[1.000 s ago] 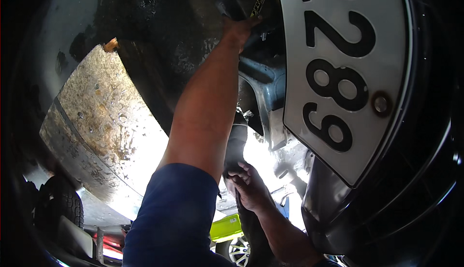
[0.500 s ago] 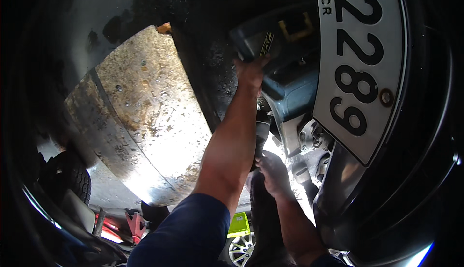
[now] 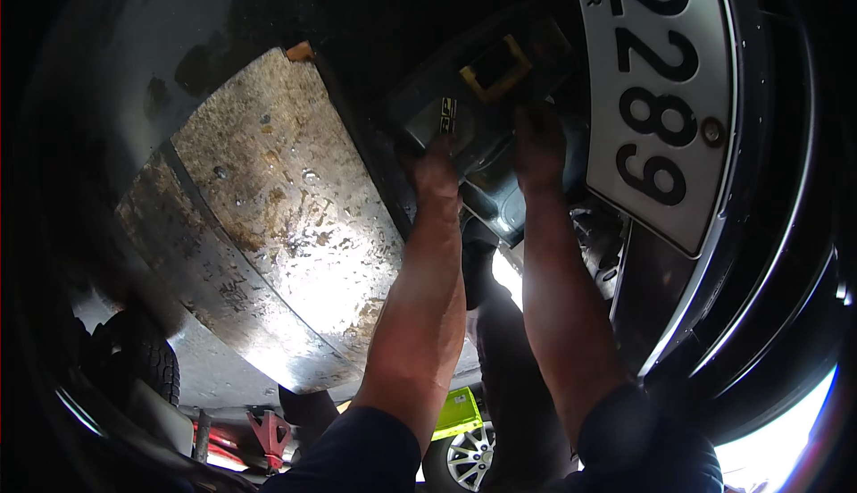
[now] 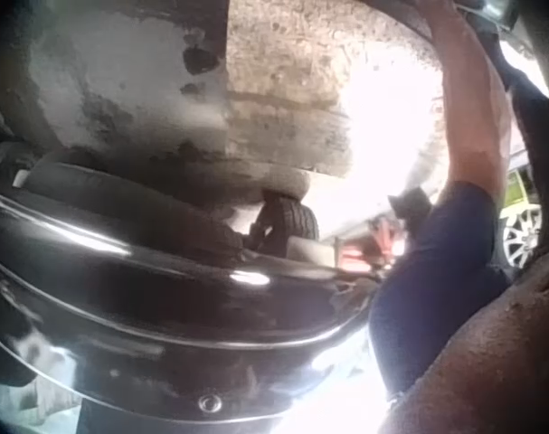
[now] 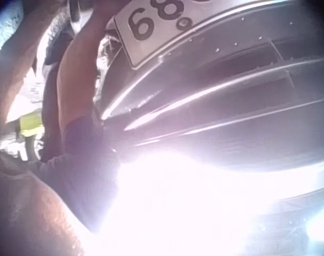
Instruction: Perform maintenance and repair on a vehicle engine in a service bay.
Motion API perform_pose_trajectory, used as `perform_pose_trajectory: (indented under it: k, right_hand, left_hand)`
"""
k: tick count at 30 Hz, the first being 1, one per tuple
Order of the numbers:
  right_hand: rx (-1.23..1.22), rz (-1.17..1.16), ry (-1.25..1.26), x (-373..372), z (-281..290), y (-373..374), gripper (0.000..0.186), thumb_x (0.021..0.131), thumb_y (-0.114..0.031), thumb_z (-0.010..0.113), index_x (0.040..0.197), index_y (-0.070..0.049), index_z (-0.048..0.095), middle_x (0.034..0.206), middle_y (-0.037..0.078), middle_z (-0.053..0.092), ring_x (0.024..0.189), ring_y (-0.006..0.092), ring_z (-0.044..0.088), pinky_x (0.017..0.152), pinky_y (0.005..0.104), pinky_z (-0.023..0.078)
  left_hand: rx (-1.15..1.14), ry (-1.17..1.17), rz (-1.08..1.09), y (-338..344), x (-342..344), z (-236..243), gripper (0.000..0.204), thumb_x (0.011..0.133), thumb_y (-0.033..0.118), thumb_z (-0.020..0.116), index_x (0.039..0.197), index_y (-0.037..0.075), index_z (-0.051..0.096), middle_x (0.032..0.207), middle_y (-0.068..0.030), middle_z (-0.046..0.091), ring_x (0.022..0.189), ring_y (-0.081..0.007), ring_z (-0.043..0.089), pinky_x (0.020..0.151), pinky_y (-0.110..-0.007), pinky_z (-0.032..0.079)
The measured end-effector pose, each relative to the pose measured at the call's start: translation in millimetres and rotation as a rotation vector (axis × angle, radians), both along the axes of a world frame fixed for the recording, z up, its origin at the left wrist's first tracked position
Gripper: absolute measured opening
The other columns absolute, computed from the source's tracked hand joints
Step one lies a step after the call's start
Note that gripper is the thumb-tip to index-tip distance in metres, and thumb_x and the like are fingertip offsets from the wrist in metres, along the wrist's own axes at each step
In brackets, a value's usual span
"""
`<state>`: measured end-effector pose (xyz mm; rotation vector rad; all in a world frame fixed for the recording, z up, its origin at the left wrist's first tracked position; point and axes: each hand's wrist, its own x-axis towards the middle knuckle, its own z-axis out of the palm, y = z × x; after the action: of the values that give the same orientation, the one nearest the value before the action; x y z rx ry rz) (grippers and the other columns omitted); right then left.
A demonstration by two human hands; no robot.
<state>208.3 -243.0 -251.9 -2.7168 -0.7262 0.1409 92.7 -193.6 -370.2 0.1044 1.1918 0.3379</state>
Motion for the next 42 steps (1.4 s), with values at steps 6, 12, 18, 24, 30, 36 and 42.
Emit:
perform_pose_trajectory:
  k: [6, 12, 18, 24, 30, 36, 42]
  right_hand:
    - [0.405, -0.350, 0.587, 25.4, -3.4, 68.4, 0.047, 0.090, -0.038, 0.062, 0.112, 0.003, 0.062, 0.105, 0.020, 0.065, 0.091, 0.0294, 0.063, 0.083, 0.0388, 0.049]
    - [0.705, -0.660, 0.907, 57.2, -31.3, 96.6, 0.034, 0.095, -0.031, 0.061, 0.116, -0.005, 0.058, 0.102, 0.005, 0.064, 0.086, 0.0205, 0.062, 0.080, 0.0345, 0.052]
    - [1.060, -0.540, 1.100, 52.5, -24.9, 72.7, 0.032, 0.094, -0.031, 0.061, 0.117, -0.008, 0.058, 0.111, 0.008, 0.063, 0.101, 0.0229, 0.062, 0.084, 0.0375, 0.054]
    - [0.916, -0.579, 0.760, 63.3, -19.4, 40.3, 0.043, 0.098, -0.037, 0.051, 0.127, -0.004, 0.055, 0.120, 0.013, 0.061, 0.110, 0.0235, 0.060, 0.092, 0.0388, 0.051]
    - [0.744, -0.657, 0.611, 53.5, 0.3, 43.4, 0.054, 0.100, -0.041, 0.045, 0.131, 0.002, 0.052, 0.122, 0.017, 0.060, 0.110, 0.0248, 0.060, 0.094, 0.0381, 0.049]
    - [0.717, -0.654, 0.466, 23.8, -56.0, -9.0, 0.063, 0.094, -0.051, 0.054, 0.138, -0.006, 0.046, 0.122, 0.012, 0.056, 0.101, 0.0226, 0.056, 0.084, 0.0417, 0.047]
    - [0.622, -0.918, 0.727, 38.5, -52.2, 3.2, 0.068, 0.094, -0.058, 0.050, 0.144, -0.013, 0.038, 0.132, 0.009, 0.051, 0.115, 0.0214, 0.051, 0.092, 0.0456, 0.042]
  left_hand:
    - [0.042, 0.037, 0.017, -10.9, 2.6, -1.1, 0.067, 0.067, 0.004, 0.068, 0.130, -0.002, 0.044, 0.124, -0.0129, 0.053, 0.113, -0.0264, 0.052, 0.100, -0.038, 0.040]
    - [0.003, -0.073, -0.025, -9.9, 21.0, 23.6, 0.053, 0.069, 0.014, 0.069, 0.118, 0.002, 0.054, 0.109, -0.0096, 0.059, 0.099, -0.0245, 0.058, 0.089, -0.039, 0.045]
    - [-0.013, -0.080, -0.058, 1.5, 1.3, 29.1, 0.041, 0.071, 0.024, 0.069, 0.107, 0.006, 0.064, 0.095, -0.0064, 0.065, 0.086, -0.0226, 0.063, 0.078, -0.039, 0.051]
    - [0.045, -0.058, -0.049, 4.9, 0.0, 34.2, 0.040, 0.073, 0.023, 0.072, 0.107, 0.003, 0.065, 0.096, -0.0077, 0.066, 0.083, -0.0226, 0.066, 0.074, -0.037, 0.054]
    - [-0.004, 0.039, 0.091, 7.0, -2.4, 22.5, 0.061, 0.071, 0.004, 0.074, 0.127, -0.003, 0.052, 0.116, -0.0111, 0.060, 0.106, -0.0219, 0.057, 0.093, -0.038, 0.047]
    - [-0.131, -0.034, -0.024, 10.9, 7.4, 23.7, 0.064, 0.075, 0.007, 0.075, 0.132, -0.004, 0.047, 0.114, -0.0127, 0.062, 0.104, -0.0231, 0.060, 0.093, -0.037, 0.047]
    - [0.061, -0.067, -0.065, 50.2, 17.4, 48.9, 0.050, 0.081, 0.016, 0.073, 0.123, -0.001, 0.053, 0.105, -0.0110, 0.065, 0.091, -0.0221, 0.064, 0.077, -0.035, 0.051]
